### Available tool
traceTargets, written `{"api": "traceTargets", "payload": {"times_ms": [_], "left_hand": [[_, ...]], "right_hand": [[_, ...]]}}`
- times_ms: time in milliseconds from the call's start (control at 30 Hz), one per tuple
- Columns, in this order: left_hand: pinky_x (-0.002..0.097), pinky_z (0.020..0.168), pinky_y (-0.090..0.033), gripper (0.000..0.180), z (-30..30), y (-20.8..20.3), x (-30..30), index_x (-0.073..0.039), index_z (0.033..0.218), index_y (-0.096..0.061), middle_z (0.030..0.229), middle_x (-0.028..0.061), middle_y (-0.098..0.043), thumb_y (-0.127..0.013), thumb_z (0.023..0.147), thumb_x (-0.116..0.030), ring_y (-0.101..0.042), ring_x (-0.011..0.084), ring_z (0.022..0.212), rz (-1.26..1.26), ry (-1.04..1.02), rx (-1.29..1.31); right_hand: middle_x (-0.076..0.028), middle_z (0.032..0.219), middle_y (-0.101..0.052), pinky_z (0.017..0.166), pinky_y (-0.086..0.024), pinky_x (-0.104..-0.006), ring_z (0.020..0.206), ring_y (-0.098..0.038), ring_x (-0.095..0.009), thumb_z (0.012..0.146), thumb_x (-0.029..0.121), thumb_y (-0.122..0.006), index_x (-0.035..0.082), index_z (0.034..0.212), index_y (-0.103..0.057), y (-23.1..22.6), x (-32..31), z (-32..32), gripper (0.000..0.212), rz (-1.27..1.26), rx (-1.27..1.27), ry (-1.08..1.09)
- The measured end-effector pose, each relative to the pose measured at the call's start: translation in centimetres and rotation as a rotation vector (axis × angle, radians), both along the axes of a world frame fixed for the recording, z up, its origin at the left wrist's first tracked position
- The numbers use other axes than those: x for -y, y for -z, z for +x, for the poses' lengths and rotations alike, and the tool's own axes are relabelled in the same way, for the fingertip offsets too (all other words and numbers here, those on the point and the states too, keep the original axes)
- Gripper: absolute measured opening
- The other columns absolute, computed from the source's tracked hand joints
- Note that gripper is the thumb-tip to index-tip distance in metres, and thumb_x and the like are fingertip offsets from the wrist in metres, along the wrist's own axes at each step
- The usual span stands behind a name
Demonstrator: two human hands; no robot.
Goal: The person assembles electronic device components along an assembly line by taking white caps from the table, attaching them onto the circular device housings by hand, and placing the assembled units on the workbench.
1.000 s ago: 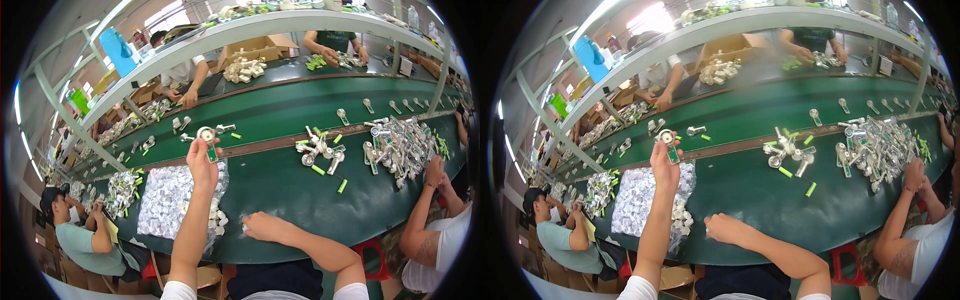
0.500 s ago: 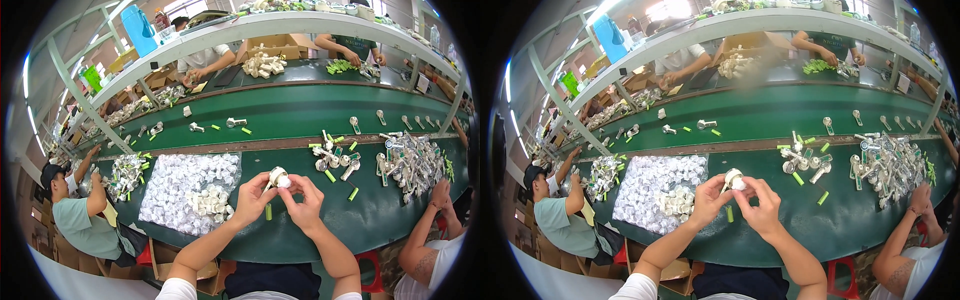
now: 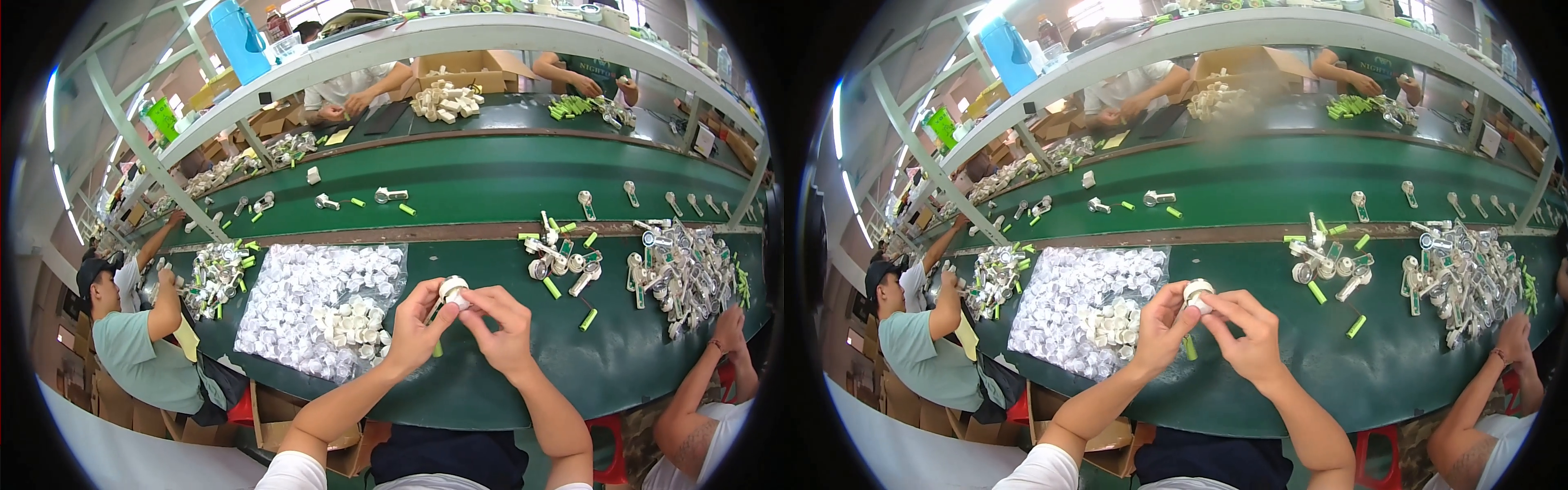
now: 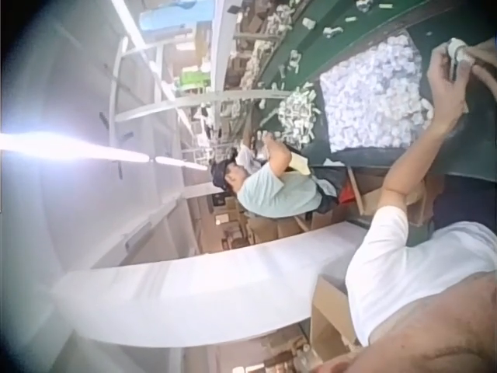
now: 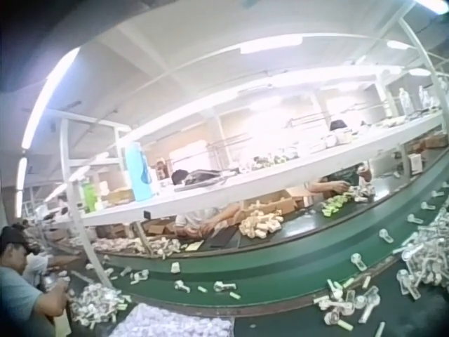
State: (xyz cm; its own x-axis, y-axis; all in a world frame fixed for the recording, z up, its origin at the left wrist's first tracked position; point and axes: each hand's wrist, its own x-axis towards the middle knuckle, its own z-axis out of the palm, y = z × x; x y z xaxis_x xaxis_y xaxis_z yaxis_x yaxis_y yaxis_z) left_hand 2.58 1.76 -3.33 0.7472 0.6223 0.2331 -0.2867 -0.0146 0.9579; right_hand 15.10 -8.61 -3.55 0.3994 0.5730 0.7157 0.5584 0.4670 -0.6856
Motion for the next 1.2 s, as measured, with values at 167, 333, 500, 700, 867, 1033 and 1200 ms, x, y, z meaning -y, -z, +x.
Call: {"api": "traceTargets", "payload": {"times_ms": [167,333,500,700,867,1033,1200], "left_hand": [[0.0299,0.097,-0.045,0.038,-0.7,-0.1,0.7,0.003,0.123,-0.054,0.118,0.0077,-0.058,-0.069,0.093,-0.012,-0.056,0.0141,0.11,0.047,0.019,0.055],[0.0301,0.094,-0.045,0.033,-1.0,0.1,1.0,0.005,0.118,-0.057,0.114,0.0105,-0.05,-0.069,0.09,-0.009,-0.054,0.0164,0.106,0.267,-0.039,0.091],[0.0288,0.091,-0.046,0.024,-1.2,0.3,1.6,0.005,0.111,-0.06,0.11,0.0097,-0.053,-0.067,0.09,-0.006,-0.054,0.0162,0.101,0.234,-0.092,0.063],[0.0272,0.072,-0.048,0.03,6.3,0.5,-5.7,0.004,0.098,-0.068,0.084,0.0026,-0.064,-0.071,0.091,-0.025,-0.059,0.0092,0.083,-0.131,-0.365,-0.203],[0.0332,0.072,-0.047,0.066,11.9,-0.3,-17.4,0.011,0.12,-0.057,0.092,0.0109,-0.066,-0.066,0.09,-0.048,-0.058,0.0178,0.084,-0.016,-0.683,-0.298],[0.0358,0.081,-0.051,0.061,13.1,1.5,-14.5,0.007,0.123,-0.057,0.104,0.0154,-0.067,-0.069,0.087,-0.04,-0.064,0.0222,0.093,0.294,-0.178,-0.63],[0.0348,0.073,-0.054,0.064,16.6,4.9,-6.0,0.004,0.125,-0.057,0.102,0.0147,-0.067,-0.077,0.08,-0.037,-0.066,0.0212,0.086,0.62,0.172,-0.547]], "right_hand": [[-0.012,0.12,-0.055,0.078,-0.056,-0.0271,0.099,-0.061,-0.017,0.084,0.0,-0.074,-0.003,0.134,-0.053,0.8,0.0,-0.5,0.054,-0.02,-0.517,-0.279],[-0.01,0.112,-0.058,0.086,-0.052,-0.0281,0.099,-0.06,-0.017,0.083,0.004,-0.076,-0.003,0.132,-0.056,1.6,-0.1,-1.3,0.053,-0.007,-0.493,-0.342],[-0.007,0.107,-0.061,0.076,-0.049,-0.0261,0.091,-0.058,-0.014,0.086,0.005,-0.073,-0.006,0.121,-0.06,2.8,0.0,-1.9,0.039,-0.013,-0.578,-0.317],[-0.015,0.118,-0.06,0.071,-0.051,-0.0291,0.093,-0.061,-0.02,0.088,0.009,-0.07,-0.005,0.125,-0.056,3.4,-2.3,-1.4,0.042,-0.165,-0.277,0.25],[-0.013,0.127,-0.057,0.085,-0.051,-0.0358,0.106,-0.059,-0.027,0.077,0.004,-0.074,0.004,0.125,-0.059,4.9,-2.0,-3.4,0.051,-0.31,0.229,-0.223],[-0.01,0.14,-0.05,0.096,-0.045,-0.0374,0.111,-0.053,-0.027,0.081,0.015,-0.07,0.009,0.133,-0.053,9.4,-3.3,-7.6,0.055,-0.457,0.659,-0.293],[-0.01,0.133,-0.054,0.093,-0.047,-0.0382,0.119,-0.051,-0.027,0.079,0.01,-0.06,0.004,0.117,-0.061,9.6,-2.3,-8.3,0.038,-0.353,0.691,-0.31]]}}
